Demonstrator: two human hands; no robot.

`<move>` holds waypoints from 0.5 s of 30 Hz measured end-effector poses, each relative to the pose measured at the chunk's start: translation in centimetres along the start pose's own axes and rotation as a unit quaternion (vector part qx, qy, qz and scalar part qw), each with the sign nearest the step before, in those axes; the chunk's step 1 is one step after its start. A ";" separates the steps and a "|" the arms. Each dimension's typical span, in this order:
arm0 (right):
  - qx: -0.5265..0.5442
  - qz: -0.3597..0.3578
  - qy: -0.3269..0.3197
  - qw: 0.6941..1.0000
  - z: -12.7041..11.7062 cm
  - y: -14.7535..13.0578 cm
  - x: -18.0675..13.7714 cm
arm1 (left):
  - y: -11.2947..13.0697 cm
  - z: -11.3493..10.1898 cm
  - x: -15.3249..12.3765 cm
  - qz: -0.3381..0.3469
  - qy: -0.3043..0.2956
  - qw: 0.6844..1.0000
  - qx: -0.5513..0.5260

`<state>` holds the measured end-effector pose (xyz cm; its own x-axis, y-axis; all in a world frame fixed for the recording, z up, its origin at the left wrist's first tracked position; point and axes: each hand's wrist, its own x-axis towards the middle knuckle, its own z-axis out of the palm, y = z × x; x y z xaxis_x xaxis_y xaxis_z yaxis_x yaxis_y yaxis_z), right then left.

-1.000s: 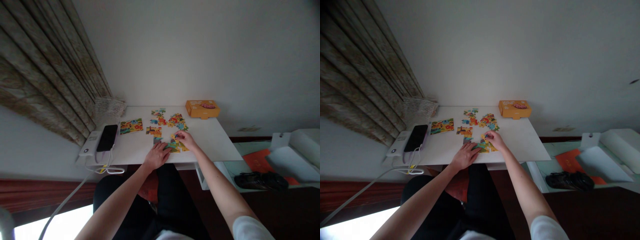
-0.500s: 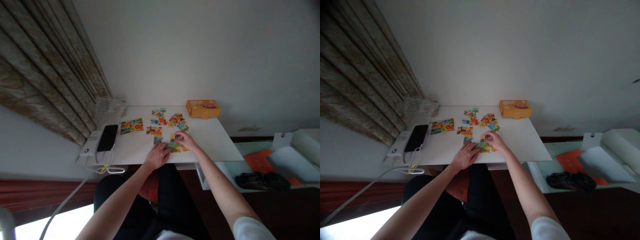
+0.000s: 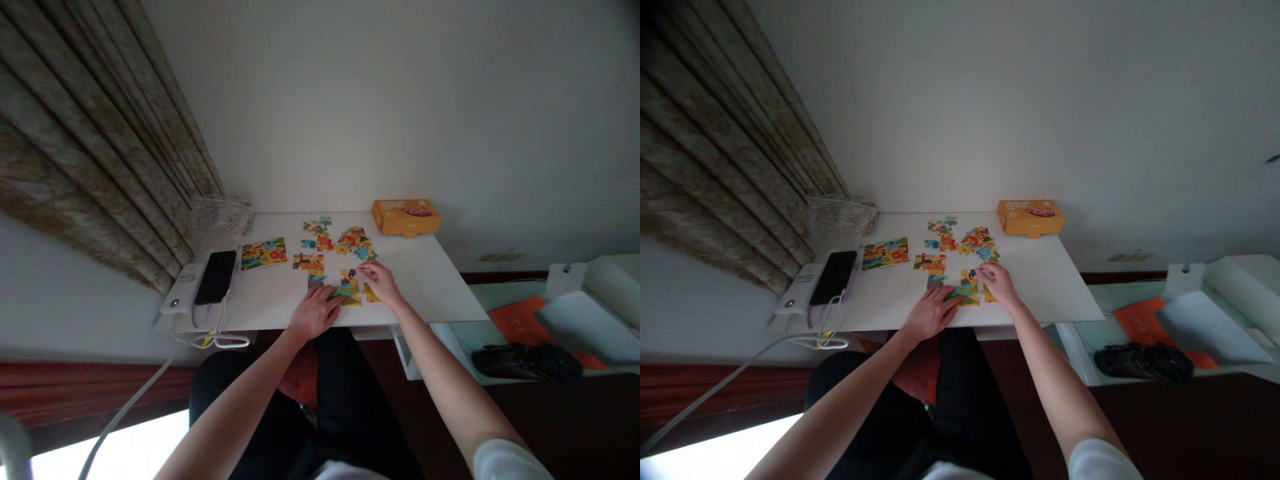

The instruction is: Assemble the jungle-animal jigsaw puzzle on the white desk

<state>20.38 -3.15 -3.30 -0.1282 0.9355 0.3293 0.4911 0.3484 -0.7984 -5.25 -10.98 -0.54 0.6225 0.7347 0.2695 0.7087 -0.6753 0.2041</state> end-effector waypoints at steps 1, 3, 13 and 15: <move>-0.003 0.012 0.024 1.000 -0.6 0.2 -0.4 | 0.0 0.0 0.0 0.000 0.000 1.000 0.001; -0.019 0.019 0.039 0.999 -1.9 0.6 -1.5 | 0.0 0.0 0.0 0.000 -0.002 1.000 0.004; -0.076 -0.024 -0.102 0.992 -4.7 0.9 -5.4 | 0.1 0.2 -0.3 -0.017 -0.004 1.000 0.015; -0.076 -0.014 -0.101 0.992 -4.7 0.9 -5.2 | 0.1 0.3 -0.3 -0.025 -0.010 1.000 0.011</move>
<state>25.57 -7.96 -3.33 -0.3053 0.9241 0.2298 0.6074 0.3748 -0.7004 -5.26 -11.30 -0.85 0.5930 0.7683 0.2410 0.7453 -0.6370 0.1967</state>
